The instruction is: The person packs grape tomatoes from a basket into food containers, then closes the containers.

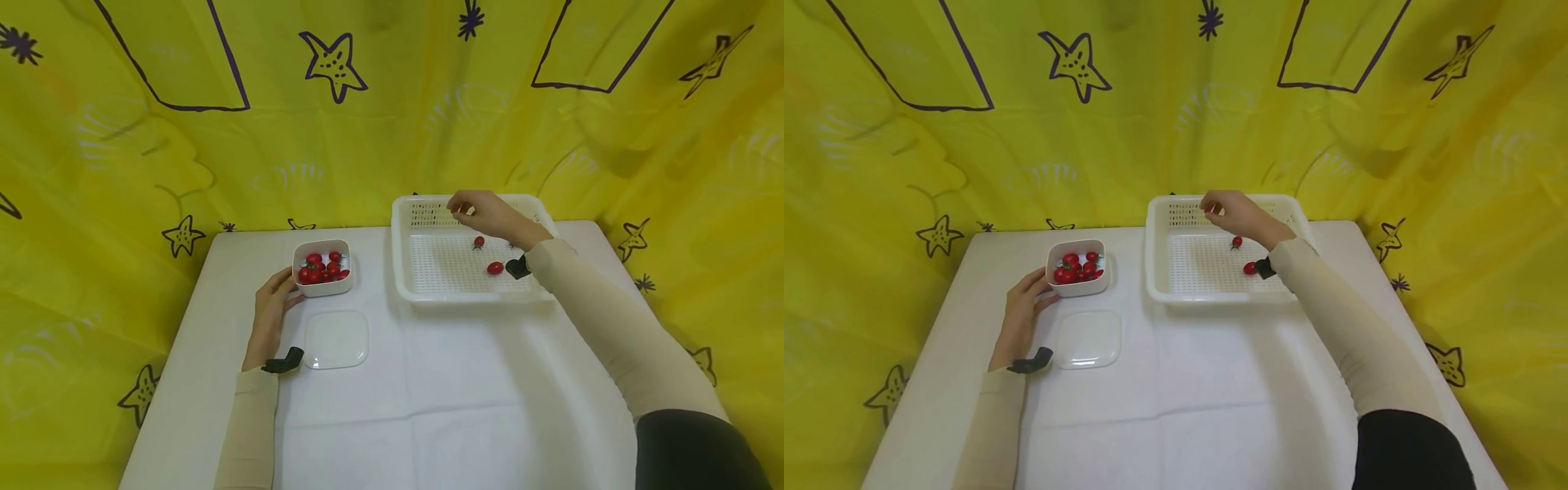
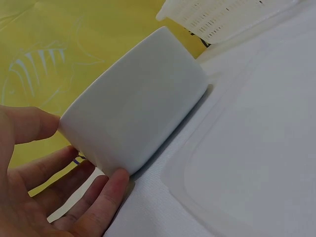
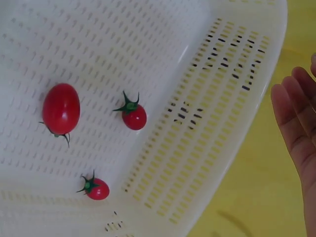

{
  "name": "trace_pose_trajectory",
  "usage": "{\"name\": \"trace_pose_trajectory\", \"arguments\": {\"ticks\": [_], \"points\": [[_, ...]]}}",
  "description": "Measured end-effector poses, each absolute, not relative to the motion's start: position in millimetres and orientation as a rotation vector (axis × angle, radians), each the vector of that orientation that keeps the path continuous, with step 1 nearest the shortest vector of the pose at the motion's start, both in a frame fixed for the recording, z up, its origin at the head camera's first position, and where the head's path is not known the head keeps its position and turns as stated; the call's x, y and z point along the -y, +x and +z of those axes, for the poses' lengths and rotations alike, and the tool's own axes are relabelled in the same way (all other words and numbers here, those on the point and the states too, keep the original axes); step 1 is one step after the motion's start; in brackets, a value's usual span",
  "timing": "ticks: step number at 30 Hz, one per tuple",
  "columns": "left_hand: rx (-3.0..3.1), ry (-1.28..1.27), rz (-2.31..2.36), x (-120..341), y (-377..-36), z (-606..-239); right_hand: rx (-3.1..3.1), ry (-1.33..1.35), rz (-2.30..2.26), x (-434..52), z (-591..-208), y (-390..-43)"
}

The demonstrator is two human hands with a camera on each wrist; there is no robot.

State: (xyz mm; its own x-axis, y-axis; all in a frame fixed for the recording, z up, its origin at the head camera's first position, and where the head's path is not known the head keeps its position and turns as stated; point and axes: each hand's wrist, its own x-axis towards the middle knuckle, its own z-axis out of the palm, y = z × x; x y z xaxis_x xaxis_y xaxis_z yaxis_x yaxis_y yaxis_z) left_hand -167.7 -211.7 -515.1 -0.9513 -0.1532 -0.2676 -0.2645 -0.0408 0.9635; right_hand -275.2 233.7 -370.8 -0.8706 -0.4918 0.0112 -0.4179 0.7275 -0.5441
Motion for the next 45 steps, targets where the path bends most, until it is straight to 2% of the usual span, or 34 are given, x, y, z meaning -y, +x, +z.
{"name": "trace_pose_trajectory", "arguments": {"ticks": [31,45], "points": [[-2.138,-0.434,2.150,212.7,-167.8,-515.0,-2.795,-0.197,-0.490,-320.8,-412.4,-278.2],[-2.133,-0.461,2.132,214.0,-166.8,-516.1,-2.804,-0.229,-0.412,-318.6,-428.1,-273.4]]}}
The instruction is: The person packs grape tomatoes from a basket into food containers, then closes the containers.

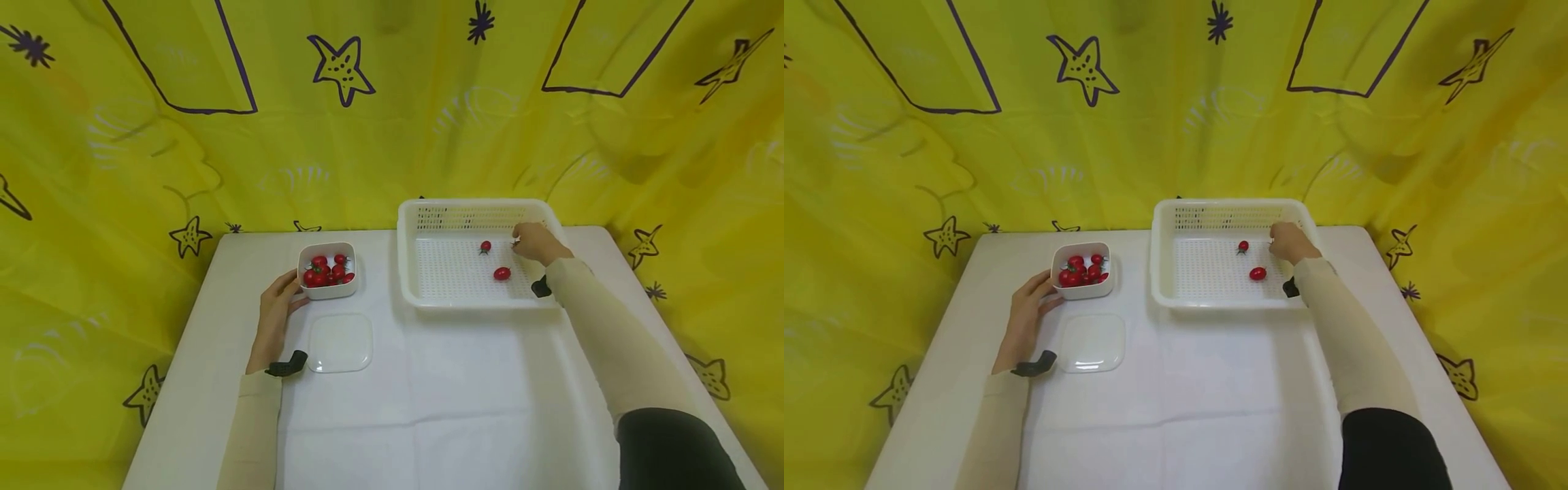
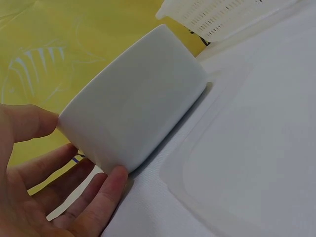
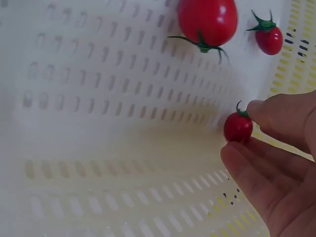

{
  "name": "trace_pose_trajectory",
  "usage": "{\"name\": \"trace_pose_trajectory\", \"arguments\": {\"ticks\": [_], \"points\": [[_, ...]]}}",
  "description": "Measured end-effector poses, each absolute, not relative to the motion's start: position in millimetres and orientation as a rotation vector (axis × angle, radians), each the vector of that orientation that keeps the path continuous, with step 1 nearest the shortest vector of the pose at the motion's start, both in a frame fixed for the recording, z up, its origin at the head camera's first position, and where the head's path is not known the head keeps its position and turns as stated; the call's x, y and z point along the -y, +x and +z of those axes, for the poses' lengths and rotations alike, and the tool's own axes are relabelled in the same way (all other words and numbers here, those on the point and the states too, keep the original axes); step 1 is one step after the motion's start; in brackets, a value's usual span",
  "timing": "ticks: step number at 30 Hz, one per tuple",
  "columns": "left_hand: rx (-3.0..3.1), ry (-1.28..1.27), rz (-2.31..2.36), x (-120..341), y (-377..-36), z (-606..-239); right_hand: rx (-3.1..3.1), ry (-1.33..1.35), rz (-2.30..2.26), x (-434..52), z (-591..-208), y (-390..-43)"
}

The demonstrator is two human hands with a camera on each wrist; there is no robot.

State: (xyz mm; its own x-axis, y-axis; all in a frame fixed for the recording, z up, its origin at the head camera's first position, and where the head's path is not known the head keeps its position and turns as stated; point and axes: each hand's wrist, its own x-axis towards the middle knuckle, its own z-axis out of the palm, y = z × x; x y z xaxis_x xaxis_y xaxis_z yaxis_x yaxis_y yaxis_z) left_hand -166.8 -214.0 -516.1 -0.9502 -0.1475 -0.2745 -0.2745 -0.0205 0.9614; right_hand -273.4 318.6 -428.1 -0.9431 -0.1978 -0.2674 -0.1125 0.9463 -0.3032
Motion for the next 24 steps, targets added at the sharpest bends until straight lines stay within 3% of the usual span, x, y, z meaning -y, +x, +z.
{"name": "trace_pose_trajectory", "arguments": {"ticks": [11,24], "points": [[-2.145,-0.451,2.133,212.8,-166.4,-517.4,-2.807,-0.271,-0.469,-322.7,-444.4,-272.6],[-2.159,-0.445,2.149,212.4,-166.4,-521.8,-2.785,-0.265,-0.499,-322.5,-437.4,-270.6]]}}
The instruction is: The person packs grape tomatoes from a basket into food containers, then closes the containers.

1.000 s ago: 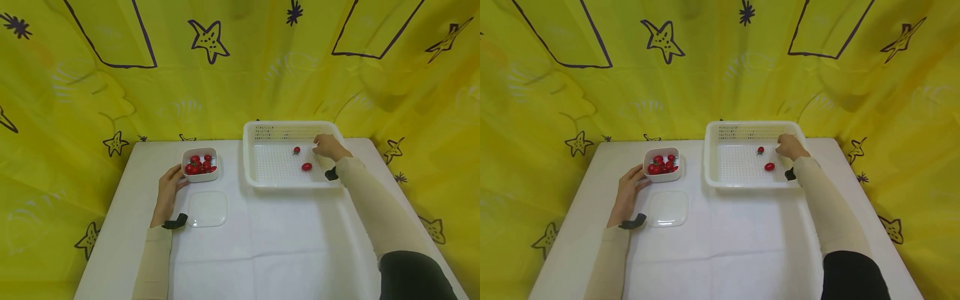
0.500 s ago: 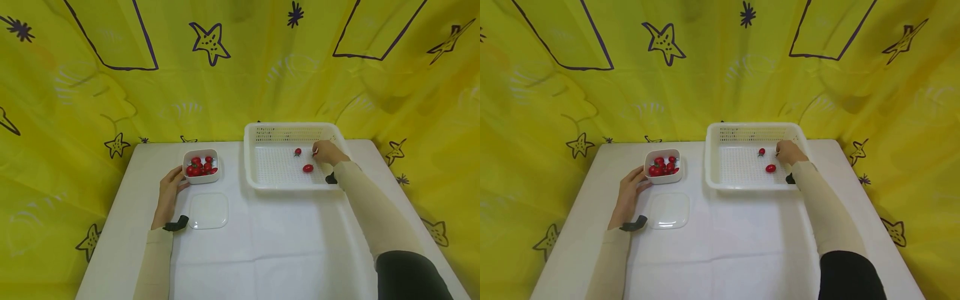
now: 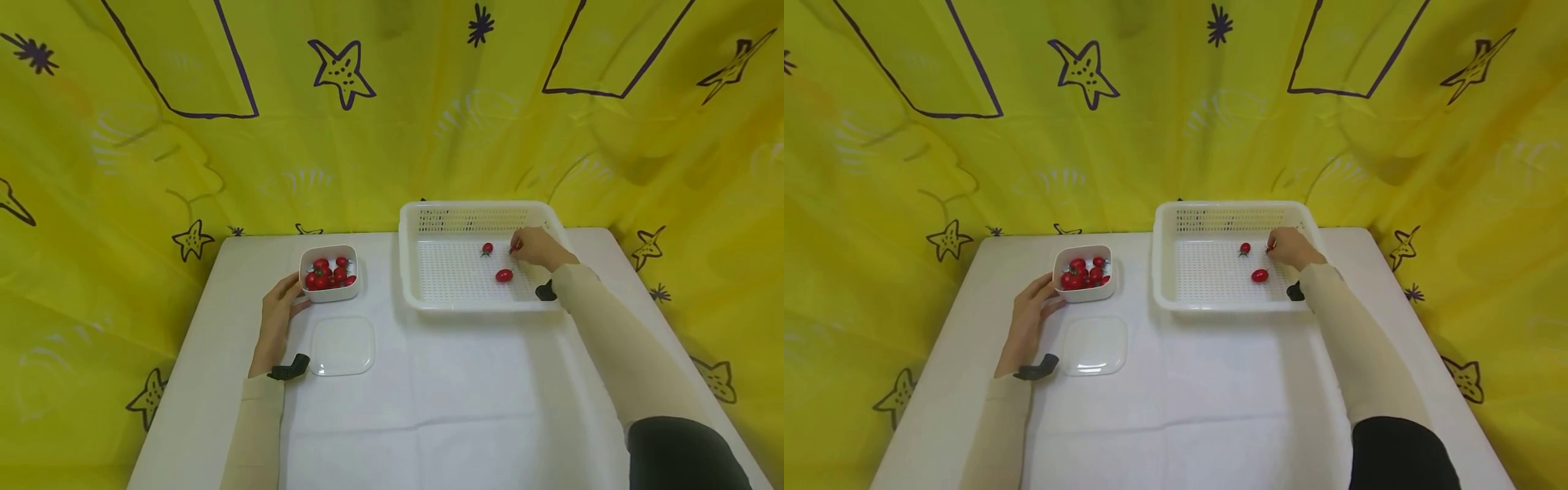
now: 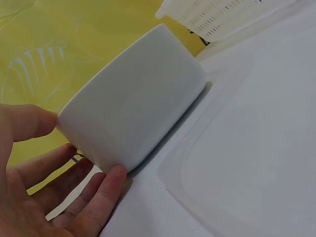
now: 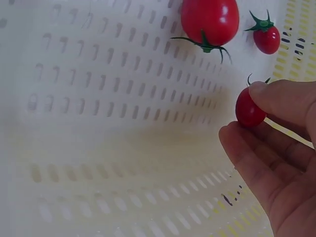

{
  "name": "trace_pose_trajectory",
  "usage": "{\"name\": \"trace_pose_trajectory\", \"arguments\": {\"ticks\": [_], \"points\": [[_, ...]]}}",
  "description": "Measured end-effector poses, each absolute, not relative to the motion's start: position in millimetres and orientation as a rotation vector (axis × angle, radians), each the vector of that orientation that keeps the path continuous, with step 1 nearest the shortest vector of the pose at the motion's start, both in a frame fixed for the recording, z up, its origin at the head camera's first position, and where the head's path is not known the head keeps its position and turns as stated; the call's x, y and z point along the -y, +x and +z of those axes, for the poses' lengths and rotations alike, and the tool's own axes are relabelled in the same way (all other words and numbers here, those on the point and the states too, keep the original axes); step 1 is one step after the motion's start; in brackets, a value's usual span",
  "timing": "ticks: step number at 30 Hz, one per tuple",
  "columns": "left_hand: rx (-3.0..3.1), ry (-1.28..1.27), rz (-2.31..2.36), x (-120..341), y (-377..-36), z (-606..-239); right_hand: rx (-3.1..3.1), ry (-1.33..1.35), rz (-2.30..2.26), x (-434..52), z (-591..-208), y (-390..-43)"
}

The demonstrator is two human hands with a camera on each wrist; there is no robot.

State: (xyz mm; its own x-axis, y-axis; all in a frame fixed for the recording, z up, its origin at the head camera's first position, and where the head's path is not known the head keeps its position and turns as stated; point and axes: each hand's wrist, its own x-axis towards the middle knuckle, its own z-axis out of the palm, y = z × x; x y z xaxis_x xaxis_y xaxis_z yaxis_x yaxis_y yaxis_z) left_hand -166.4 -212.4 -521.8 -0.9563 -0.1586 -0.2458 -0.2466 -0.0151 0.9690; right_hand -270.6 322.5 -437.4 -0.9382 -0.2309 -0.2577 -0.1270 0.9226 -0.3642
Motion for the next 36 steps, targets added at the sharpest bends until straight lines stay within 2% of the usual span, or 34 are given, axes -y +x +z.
{"name": "trace_pose_trajectory", "arguments": {"ticks": [19,36], "points": [[-2.170,-0.434,2.150,211.8,-165.6,-519.9,-2.825,-0.433,-0.644,-308.9,-415.8,-269.5],[-2.174,-0.411,2.148,213.0,-165.2,-521.9,-2.854,-0.576,-0.764,-272.3,-387.1,-242.8]]}}
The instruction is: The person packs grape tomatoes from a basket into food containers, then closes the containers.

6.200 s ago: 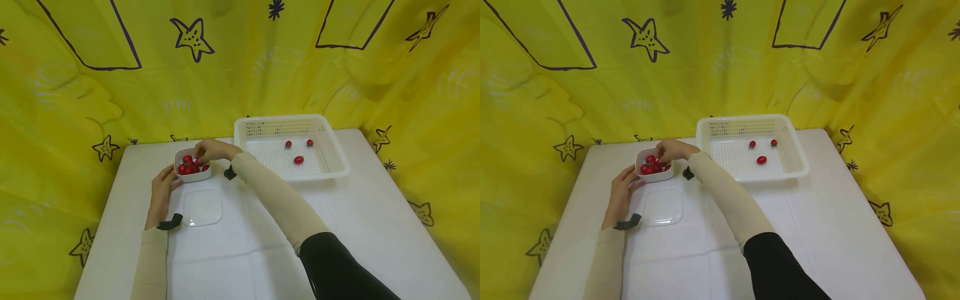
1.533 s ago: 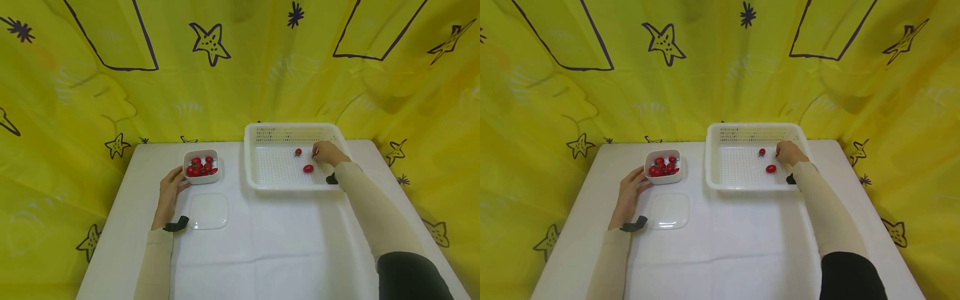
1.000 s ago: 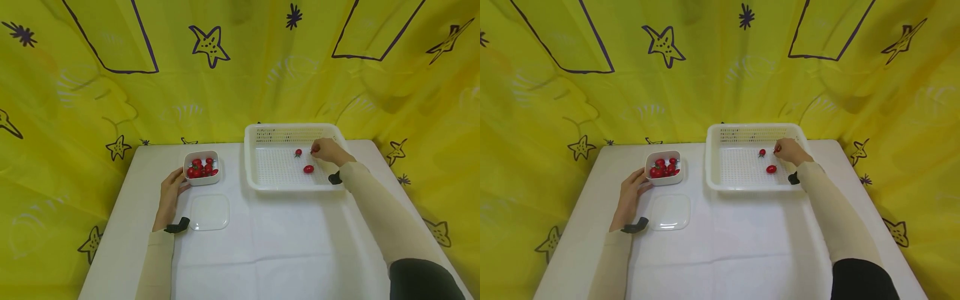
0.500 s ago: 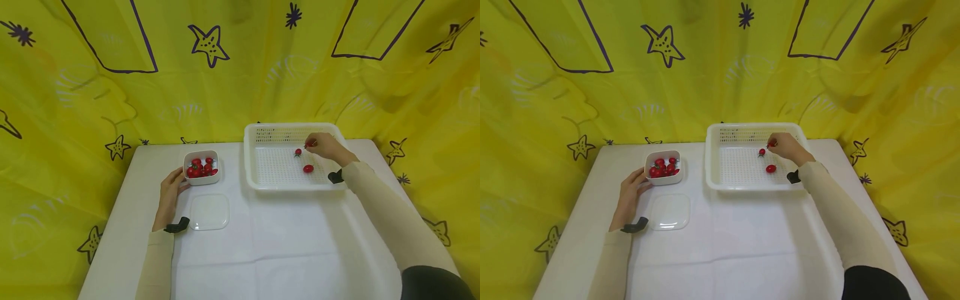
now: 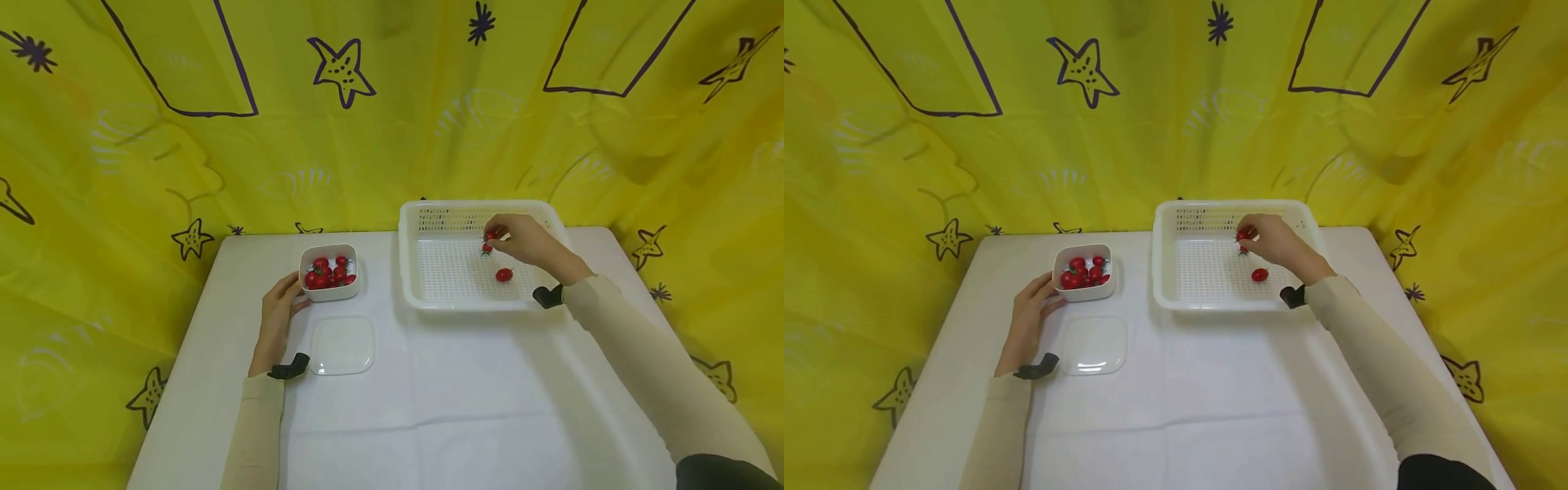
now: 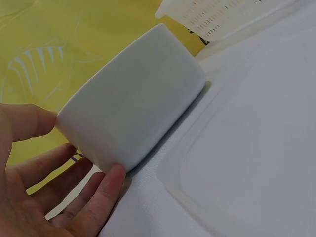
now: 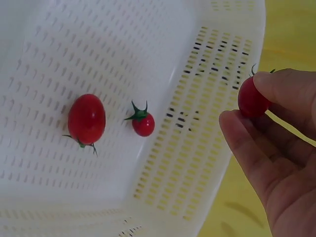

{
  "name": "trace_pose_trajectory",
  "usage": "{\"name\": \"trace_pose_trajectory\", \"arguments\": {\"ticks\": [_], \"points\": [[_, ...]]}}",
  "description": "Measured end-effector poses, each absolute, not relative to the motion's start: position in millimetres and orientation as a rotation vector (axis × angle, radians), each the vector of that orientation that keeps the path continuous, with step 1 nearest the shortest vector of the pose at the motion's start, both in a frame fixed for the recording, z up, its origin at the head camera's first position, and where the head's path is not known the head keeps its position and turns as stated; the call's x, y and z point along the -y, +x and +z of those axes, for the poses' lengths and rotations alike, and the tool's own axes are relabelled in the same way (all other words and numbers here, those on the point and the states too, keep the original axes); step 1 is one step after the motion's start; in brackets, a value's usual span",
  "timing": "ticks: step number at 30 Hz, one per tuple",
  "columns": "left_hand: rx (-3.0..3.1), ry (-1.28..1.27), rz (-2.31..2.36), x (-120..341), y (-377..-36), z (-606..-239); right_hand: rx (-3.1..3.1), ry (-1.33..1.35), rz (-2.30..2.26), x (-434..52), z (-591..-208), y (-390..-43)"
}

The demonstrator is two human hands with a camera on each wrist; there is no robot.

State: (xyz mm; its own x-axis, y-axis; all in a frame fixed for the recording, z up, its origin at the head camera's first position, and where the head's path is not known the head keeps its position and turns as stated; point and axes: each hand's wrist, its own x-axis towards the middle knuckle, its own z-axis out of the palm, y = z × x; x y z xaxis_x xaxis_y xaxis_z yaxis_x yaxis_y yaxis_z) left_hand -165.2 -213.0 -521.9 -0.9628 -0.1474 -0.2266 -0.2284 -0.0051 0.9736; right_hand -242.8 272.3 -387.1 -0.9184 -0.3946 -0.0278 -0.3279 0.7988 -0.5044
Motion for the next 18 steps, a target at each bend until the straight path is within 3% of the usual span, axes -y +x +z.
{"name": "trace_pose_trajectory", "arguments": {"ticks": [9,18], "points": [[-2.173,-0.414,2.141,212.9,-165.0,-520.6,-2.806,-0.570,-1.028,-254.0,-386.0,-222.1],[-2.161,-0.414,2.156,212.1,-164.5,-518.4,-2.483,-0.522,-1.592,-221.6,-398.8,-209.5]]}}
